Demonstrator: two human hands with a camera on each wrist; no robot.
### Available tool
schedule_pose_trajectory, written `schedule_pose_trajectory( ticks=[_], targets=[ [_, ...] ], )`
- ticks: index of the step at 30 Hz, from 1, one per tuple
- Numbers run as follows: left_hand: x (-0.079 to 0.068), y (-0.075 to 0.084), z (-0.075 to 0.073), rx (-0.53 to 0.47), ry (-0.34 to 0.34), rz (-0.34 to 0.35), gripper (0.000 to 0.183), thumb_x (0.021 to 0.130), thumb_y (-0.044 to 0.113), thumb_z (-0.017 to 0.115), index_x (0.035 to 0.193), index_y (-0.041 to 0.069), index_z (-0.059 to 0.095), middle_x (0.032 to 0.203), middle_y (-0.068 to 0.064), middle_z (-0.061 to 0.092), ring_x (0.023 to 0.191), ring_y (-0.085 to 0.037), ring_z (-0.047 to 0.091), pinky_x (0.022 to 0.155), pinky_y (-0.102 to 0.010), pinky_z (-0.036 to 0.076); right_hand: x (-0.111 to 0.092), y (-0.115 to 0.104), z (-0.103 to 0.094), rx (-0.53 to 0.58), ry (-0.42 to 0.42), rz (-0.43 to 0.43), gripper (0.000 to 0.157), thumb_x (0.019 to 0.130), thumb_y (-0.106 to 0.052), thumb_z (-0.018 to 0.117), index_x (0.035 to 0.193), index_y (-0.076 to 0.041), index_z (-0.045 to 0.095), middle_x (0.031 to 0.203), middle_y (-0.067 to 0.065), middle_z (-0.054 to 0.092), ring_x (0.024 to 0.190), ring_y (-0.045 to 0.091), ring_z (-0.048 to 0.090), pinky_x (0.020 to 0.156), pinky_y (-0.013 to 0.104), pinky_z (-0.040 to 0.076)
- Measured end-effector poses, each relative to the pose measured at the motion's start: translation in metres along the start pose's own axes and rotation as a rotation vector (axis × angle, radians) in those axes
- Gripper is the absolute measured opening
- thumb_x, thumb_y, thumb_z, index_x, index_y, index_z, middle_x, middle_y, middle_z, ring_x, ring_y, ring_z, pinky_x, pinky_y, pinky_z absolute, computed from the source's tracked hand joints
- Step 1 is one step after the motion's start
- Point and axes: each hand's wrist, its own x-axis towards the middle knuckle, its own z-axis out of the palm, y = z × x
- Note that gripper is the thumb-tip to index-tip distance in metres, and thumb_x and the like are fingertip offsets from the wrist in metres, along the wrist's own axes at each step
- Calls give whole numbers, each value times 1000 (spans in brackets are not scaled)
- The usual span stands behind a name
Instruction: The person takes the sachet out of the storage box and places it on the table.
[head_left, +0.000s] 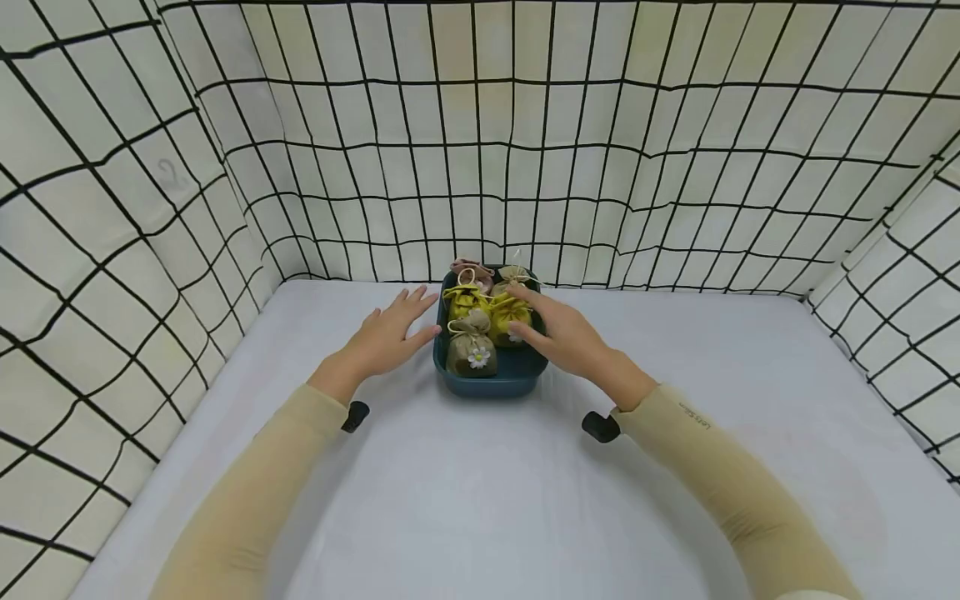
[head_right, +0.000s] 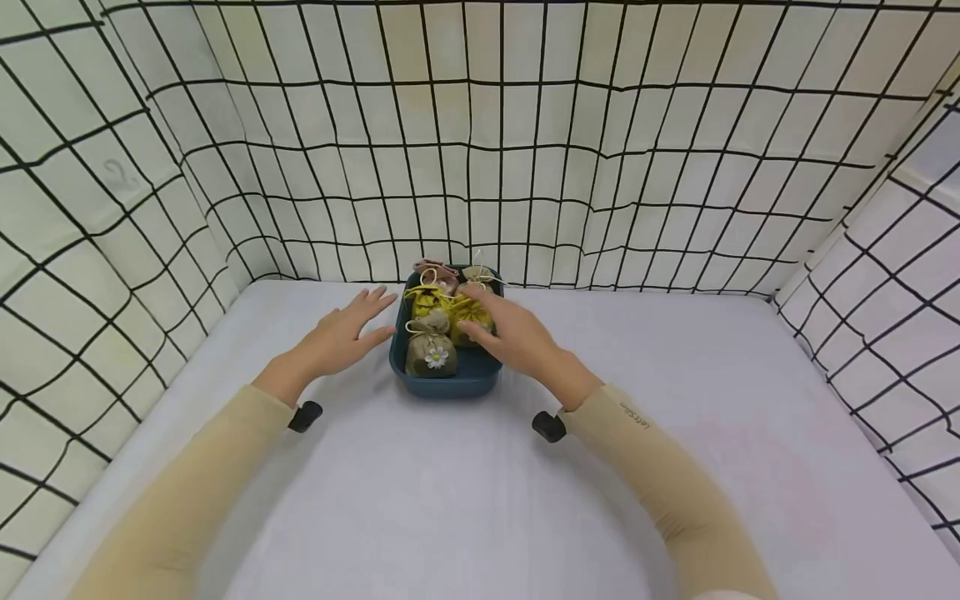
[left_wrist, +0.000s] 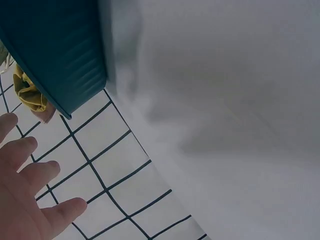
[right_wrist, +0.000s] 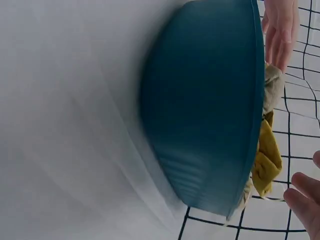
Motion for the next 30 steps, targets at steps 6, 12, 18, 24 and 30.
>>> schedule_pose_trajectory(
  ticks=[6,12,18,24,30],
  targets=[
    [-2,2,5,33,-42,-24,73,108,54,42,166,16,20,171,-11,10,156,-39,6,115,-73,10,7,0,16,117,7,-37,57,106,-33,61,155,-10,45,154,12,50,136,35,52,109,53,43],
    [-10,1,12,35,-42,-80,76,108,54,41,167,14,15,171,-13,10,155,-42,5,114,-75,10,16,-2,29,215,-29,-47,52,105,-29,63,150,-7,52,147,12,57,127,33,60,102,49,50],
    [-10,5,21,44,-60,-90,76,109,53,40,167,12,11,171,-16,9,155,-44,4,114,-75,10,20,2,35,350,-75,6,49,105,-23,64,149,-6,52,148,12,55,131,30,58,105,40,49],
    [-7,9,27,43,-87,-88,74,109,53,38,167,13,13,171,-15,8,155,-43,4,114,-74,9,23,6,35,370,-107,44,52,102,-19,67,149,-3,52,147,15,55,130,31,58,106,41,48],
    [-7,8,27,73,-85,-73,79,107,58,39,167,14,13,171,-16,9,154,-45,6,114,-74,10,28,5,36,339,-96,88,57,98,-20,74,149,-5,52,144,13,59,128,29,60,103,42,50]
  ],
)
